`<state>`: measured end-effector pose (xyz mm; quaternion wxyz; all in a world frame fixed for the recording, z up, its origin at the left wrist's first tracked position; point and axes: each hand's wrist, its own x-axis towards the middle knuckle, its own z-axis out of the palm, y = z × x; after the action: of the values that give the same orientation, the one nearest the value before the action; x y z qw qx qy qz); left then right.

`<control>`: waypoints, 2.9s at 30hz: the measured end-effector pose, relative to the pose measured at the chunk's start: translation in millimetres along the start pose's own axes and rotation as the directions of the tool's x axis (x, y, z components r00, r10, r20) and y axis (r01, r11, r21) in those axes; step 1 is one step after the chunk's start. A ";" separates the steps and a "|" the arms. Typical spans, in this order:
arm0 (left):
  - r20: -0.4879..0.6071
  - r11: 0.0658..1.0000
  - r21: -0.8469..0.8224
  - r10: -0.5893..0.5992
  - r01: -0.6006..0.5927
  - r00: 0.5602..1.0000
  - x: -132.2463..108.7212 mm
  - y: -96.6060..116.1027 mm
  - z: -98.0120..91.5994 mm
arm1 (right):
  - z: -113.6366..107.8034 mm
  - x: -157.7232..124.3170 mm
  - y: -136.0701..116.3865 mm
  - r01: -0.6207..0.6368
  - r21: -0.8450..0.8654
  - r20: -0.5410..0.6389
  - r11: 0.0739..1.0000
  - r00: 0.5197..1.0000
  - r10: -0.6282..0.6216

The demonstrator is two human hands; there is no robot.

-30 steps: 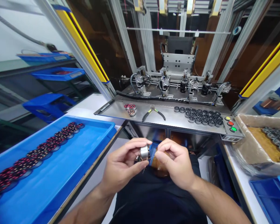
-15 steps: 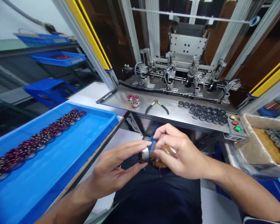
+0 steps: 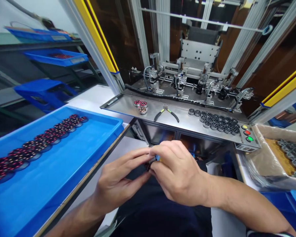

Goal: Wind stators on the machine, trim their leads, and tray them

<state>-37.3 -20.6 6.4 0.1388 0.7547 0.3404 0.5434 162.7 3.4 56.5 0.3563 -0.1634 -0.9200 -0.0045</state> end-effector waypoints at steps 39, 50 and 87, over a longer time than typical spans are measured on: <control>-0.123 0.525 -0.720 -0.740 0.454 0.661 -22.1 -20.5 -4.7 | 47.8 -94.5 53.0 -0.637 0.770 0.499 0.036 0.635 0.590; 0.109 0.415 -0.784 -0.640 0.462 0.760 -0.4 -5.9 23.7 | 48.6 -104.0 -13.3 -0.604 0.582 0.289 0.544 0.780 0.555; -0.124 0.758 -0.561 -0.475 0.333 0.871 -11.4 -0.3 15.1 | 55.3 -78.1 -11.8 -0.439 0.500 0.120 0.747 0.889 0.442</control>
<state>-25.6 -25.5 -7.6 0.4076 0.5181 0.3508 0.6651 177.1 -24.2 -34.8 0.3805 -0.2745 -0.8214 0.3243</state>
